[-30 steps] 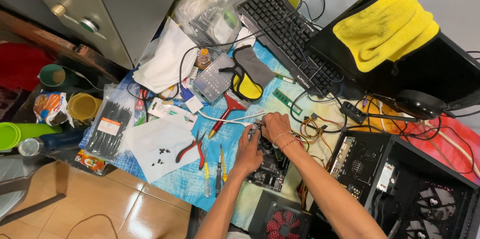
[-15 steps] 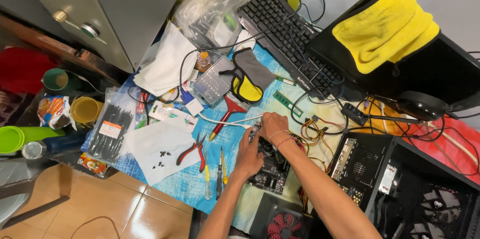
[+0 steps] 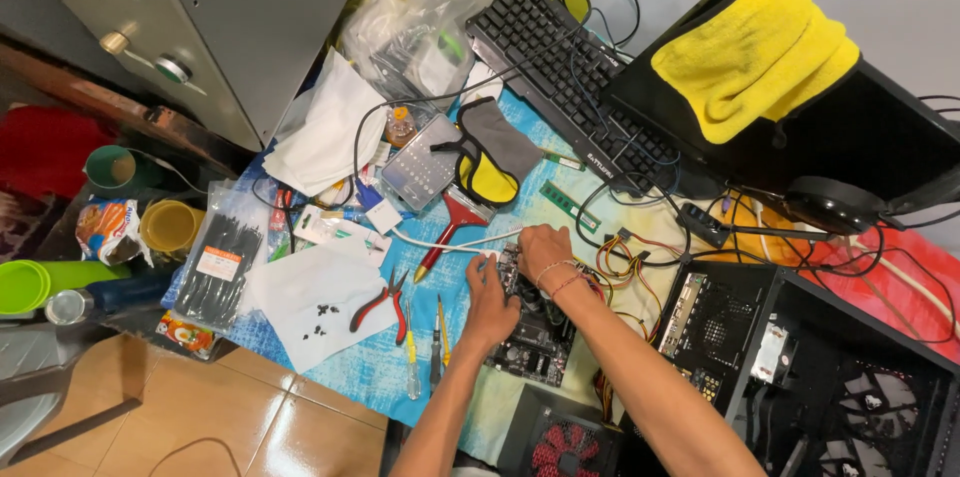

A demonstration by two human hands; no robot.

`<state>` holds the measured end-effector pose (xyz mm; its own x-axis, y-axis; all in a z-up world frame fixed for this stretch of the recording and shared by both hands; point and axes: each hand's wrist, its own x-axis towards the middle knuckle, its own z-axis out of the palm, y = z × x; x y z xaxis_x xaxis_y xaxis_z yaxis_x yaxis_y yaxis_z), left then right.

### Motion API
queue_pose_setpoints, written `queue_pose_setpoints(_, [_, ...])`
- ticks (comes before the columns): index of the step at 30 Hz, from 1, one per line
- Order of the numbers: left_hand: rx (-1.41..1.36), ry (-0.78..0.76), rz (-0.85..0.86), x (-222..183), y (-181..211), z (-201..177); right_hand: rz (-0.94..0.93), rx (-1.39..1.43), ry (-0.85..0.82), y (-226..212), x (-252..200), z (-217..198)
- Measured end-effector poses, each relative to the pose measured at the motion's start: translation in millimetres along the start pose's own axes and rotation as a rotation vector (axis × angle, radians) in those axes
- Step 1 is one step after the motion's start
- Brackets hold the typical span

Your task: Connecting power and data cables to a motherboard and positioning it for testing or installation.

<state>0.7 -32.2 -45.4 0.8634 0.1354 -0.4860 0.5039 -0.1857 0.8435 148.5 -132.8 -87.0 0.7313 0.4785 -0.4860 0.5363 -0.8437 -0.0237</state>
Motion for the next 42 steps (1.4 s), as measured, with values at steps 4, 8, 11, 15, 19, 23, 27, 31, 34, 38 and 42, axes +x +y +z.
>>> queue_pose_setpoints(4, [-0.001, -0.008, -0.021, -3.1, 7.2, -3.1, 0.024, -0.014, -0.012, -10.9, -0.4, -14.1])
queue_pose_setpoints(8, [-0.001, -0.033, -0.055, -11.7, 31.6, -12.6, 0.022, -0.033, -0.019, -12.5, 2.5, -20.4])
queue_pose_setpoints(11, [0.006, -0.037, -0.034, -12.3, 31.2, -13.5, 0.040, -0.052, 0.013, -13.3, 4.1, -5.2])
queue_pose_setpoints(15, [0.038, -0.033, 0.008, -16.2, 30.5, -10.7, 0.019, -0.129, 0.125, -22.2, -19.4, 4.2])
queue_pose_setpoints(19, [0.047, -0.034, 0.020, -17.9, 29.6, -12.9, -0.079, -0.201, 0.508, -34.3, -43.9, 2.1])
queue_pose_setpoints(23, [-0.002, -0.003, 0.051, -22.4, 20.6, -14.4, -0.067, -0.022, 0.401, -20.1, -51.5, -14.4])
queue_pose_setpoints(27, [-0.011, 0.081, 0.088, -34.9, 33.1, -22.1, 0.026, 0.490, 0.376, 1.2, -93.4, -61.8])
queue_pose_setpoints(31, [0.028, 0.185, 0.205, -37.3, 20.7, -4.4, 0.122, 0.659, 0.344, 37.2, -115.0, -32.4])
queue_pose_setpoints(34, [-0.086, 0.113, 0.158, -49.6, 31.4, 7.3, 0.143, 0.748, 0.311, 48.3, -143.4, -24.3])
queue_pose_setpoints(38, [-0.047, 0.051, 0.177, -53.6, 25.0, 27.9, 0.143, 0.976, 0.259, 49.6, -175.8, -32.4])
queue_pose_setpoints(42, [-0.054, -0.006, 0.202, -66.9, 8.1, 45.2, 0.142, 1.075, 0.327, 50.0, -201.6, -28.7])
